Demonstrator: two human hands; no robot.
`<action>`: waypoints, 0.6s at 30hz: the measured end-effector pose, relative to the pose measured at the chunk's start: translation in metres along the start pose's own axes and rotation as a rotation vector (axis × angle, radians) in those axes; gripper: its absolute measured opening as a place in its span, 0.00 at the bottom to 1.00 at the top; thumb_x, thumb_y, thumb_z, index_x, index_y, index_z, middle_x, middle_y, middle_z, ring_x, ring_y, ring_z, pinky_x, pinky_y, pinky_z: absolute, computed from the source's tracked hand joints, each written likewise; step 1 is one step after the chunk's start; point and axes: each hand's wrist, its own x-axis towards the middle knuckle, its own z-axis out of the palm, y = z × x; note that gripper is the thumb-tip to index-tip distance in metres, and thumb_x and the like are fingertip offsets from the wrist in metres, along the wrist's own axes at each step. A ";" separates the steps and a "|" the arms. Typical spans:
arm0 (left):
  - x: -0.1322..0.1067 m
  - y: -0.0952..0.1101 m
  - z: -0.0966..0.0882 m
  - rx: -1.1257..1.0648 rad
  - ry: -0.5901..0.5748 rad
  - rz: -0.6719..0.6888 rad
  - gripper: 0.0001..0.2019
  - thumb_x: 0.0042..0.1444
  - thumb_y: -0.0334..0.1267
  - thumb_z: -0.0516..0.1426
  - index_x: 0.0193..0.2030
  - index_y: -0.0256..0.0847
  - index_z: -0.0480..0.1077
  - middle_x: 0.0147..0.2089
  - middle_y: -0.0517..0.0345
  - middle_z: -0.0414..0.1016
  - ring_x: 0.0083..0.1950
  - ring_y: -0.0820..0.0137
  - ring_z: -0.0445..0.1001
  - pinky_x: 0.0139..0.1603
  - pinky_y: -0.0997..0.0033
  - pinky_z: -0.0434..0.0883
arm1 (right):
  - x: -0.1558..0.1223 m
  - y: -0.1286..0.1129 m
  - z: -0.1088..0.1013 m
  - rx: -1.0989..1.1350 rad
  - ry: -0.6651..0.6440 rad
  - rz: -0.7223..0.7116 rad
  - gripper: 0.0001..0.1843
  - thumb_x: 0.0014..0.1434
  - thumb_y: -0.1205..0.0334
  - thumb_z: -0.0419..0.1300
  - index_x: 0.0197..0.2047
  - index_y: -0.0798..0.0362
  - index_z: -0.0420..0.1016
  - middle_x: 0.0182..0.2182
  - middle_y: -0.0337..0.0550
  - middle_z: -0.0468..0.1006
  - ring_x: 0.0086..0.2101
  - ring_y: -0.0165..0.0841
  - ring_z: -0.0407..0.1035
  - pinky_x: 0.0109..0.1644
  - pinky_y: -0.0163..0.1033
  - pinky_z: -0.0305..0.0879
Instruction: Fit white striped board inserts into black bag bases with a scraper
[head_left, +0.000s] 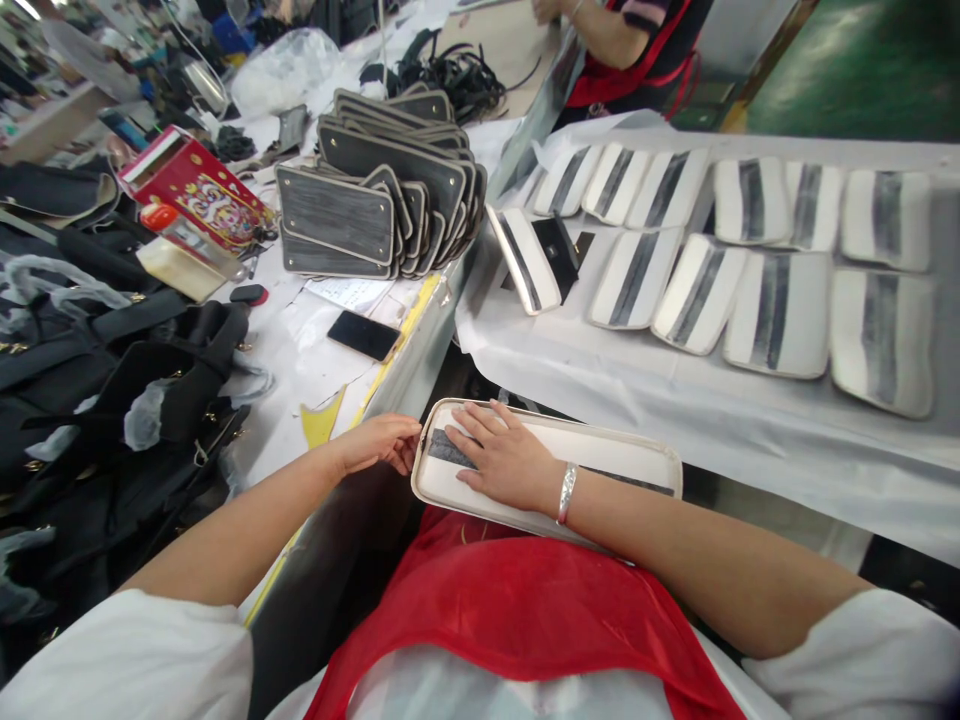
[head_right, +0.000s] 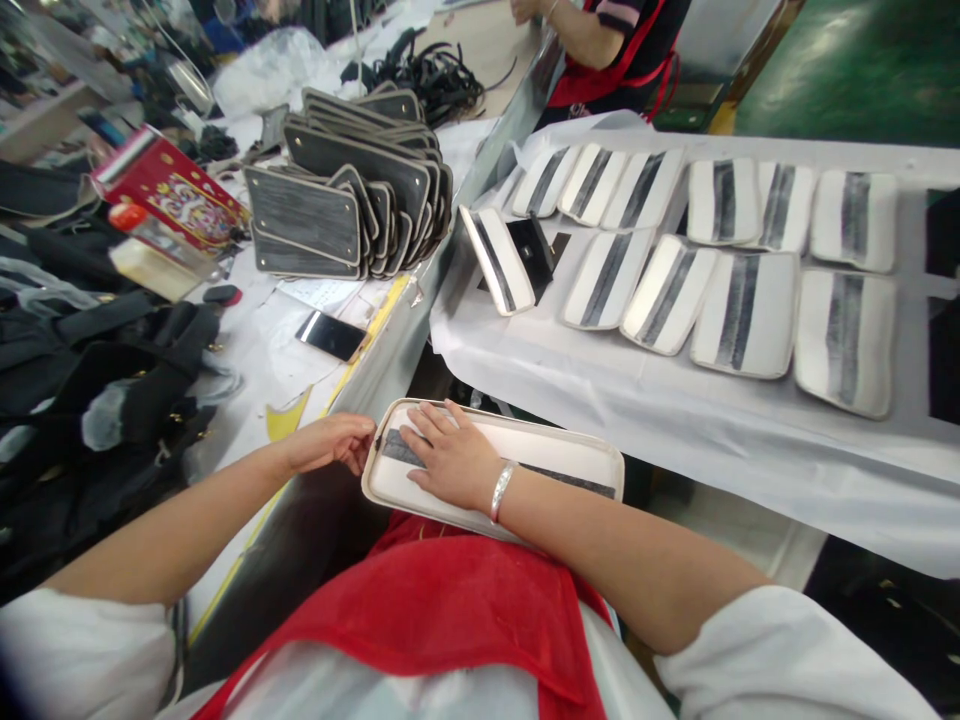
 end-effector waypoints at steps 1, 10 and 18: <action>0.000 -0.006 -0.004 -0.127 -0.047 0.015 0.15 0.54 0.47 0.53 0.31 0.35 0.66 0.26 0.55 0.72 0.25 0.72 0.72 0.28 0.70 0.72 | 0.000 0.000 0.000 0.001 0.000 -0.001 0.30 0.61 0.48 0.50 0.62 0.57 0.60 0.61 0.52 0.58 0.61 0.45 0.47 0.64 0.56 0.40; 0.024 -0.048 -0.006 -0.291 -0.062 0.071 0.21 0.45 0.52 0.63 0.31 0.36 0.62 0.19 0.65 0.67 0.16 0.80 0.65 0.18 0.81 0.64 | 0.001 0.001 0.001 -0.001 -0.008 -0.003 0.31 0.61 0.47 0.50 0.62 0.57 0.60 0.61 0.52 0.58 0.61 0.46 0.47 0.64 0.56 0.40; 0.032 -0.047 -0.004 -0.254 -0.063 0.090 0.23 0.43 0.54 0.63 0.28 0.37 0.60 0.19 0.66 0.67 0.14 0.81 0.63 0.12 0.84 0.60 | 0.002 0.002 0.000 0.014 -0.017 -0.003 0.31 0.61 0.48 0.51 0.62 0.57 0.60 0.61 0.53 0.58 0.62 0.46 0.46 0.64 0.56 0.39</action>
